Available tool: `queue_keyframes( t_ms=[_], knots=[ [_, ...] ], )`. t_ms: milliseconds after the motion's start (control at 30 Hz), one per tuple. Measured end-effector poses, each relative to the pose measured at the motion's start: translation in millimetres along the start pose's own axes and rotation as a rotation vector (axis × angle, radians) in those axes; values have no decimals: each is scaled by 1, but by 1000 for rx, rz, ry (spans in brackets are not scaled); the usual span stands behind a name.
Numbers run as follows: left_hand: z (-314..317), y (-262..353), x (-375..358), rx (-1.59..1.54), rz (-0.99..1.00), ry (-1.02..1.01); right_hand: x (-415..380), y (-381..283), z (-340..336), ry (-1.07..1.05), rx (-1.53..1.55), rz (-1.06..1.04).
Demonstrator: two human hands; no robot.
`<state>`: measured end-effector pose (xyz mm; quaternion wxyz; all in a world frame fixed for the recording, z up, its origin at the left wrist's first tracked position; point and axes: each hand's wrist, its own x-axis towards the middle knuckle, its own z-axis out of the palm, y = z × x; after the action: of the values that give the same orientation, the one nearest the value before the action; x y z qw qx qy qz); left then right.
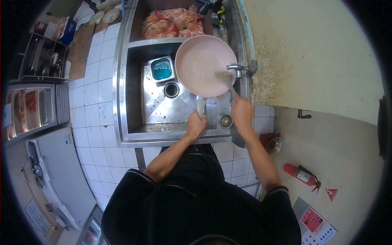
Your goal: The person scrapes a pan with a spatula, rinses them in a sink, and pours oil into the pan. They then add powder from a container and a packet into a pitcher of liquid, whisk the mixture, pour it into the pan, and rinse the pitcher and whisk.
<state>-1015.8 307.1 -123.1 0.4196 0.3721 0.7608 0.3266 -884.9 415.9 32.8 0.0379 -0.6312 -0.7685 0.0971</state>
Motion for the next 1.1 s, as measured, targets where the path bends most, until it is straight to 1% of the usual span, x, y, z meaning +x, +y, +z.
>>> queue_keyframes(
  t_ms=[100, 200, 300, 400, 500, 600, 700, 800, 900, 1000, 1100],
  knots=[
    [-6, 6, 6, 21, 26, 27, -5, -1, -6, -91, 79, -141],
    [-8, 8, 4, 55, 35, 21, -23, 4, -30, -291, 42, -188],
    [-11, 11, 4, 49, 34, 15, -26, -9, -38, -310, 40, -150],
    [-10, 13, 4, 56, 48, 37, -10, -18, -33, -232, 6, -54],
    [-11, 12, 4, 55, 48, 44, 1, -4, -38, -276, -11, -102],
    [-10, 8, 4, 62, 51, 47, 7, 7, -59, -286, -46, -142],
    [-8, 11, 2, 42, 35, 39, 7, 14, -60, -334, -28, -85],
    [-6, 12, 1, 59, 31, 50, -9, 16, -51, -399, 189, -104],
    [-1, 8, 2, 56, 45, 53, -18, -1, -27, -483, 479, -62],
    [-4, 11, 1, 43, 40, 38, -11, -15, -42, -462, 387, -62],
    [-4, 12, 2, 12, 27, 35, 1, 5, -43, -434, 155, -83]
  ],
)
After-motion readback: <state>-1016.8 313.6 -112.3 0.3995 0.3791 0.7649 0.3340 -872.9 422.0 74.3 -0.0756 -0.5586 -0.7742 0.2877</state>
